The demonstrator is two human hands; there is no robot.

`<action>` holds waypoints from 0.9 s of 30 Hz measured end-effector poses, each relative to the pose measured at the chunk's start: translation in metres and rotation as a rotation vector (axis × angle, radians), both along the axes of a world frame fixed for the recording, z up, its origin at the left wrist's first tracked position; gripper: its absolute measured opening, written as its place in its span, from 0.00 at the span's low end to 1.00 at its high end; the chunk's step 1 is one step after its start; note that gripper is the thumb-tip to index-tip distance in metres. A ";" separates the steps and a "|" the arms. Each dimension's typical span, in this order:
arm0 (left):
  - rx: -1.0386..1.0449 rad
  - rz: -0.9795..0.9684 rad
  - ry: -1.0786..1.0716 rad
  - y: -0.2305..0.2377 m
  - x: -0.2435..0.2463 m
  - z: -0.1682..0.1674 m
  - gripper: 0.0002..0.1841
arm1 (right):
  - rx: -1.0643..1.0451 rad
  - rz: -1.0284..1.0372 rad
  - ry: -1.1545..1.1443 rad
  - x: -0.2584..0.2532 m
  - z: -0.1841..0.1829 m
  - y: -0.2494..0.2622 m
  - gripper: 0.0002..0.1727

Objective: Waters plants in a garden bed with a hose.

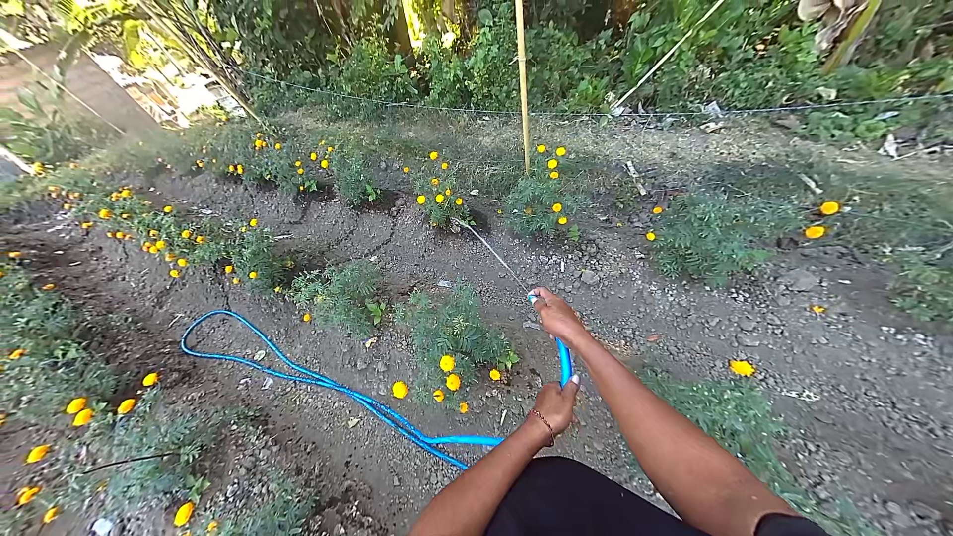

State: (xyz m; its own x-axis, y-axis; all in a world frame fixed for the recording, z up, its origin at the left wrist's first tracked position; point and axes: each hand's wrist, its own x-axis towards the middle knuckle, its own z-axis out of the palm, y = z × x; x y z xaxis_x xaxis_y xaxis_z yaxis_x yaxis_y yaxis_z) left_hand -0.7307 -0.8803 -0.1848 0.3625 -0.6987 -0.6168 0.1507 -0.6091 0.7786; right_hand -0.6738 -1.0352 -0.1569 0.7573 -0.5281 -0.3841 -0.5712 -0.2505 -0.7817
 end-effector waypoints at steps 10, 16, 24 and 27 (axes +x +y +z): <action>-0.022 0.018 -0.036 0.002 0.007 0.000 0.29 | -0.011 -0.003 -0.081 0.006 0.003 0.001 0.21; -0.035 0.023 -0.047 0.002 0.008 0.000 0.29 | -0.002 -0.021 -0.100 0.007 0.002 0.001 0.21; -0.035 0.026 -0.040 0.002 0.008 -0.001 0.29 | -0.006 -0.019 -0.101 0.008 0.001 0.001 0.20; -0.032 0.025 -0.040 0.002 0.009 -0.002 0.29 | -0.005 -0.016 -0.091 0.009 0.001 0.001 0.20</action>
State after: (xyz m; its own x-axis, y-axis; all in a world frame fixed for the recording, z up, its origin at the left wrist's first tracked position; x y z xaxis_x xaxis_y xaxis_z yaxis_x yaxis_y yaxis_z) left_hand -0.7217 -0.8781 -0.1864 0.4038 -0.7082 -0.5792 0.1336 -0.5806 0.8031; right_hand -0.6648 -1.0339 -0.1555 0.7802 -0.5424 -0.3117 -0.5019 -0.2455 -0.8293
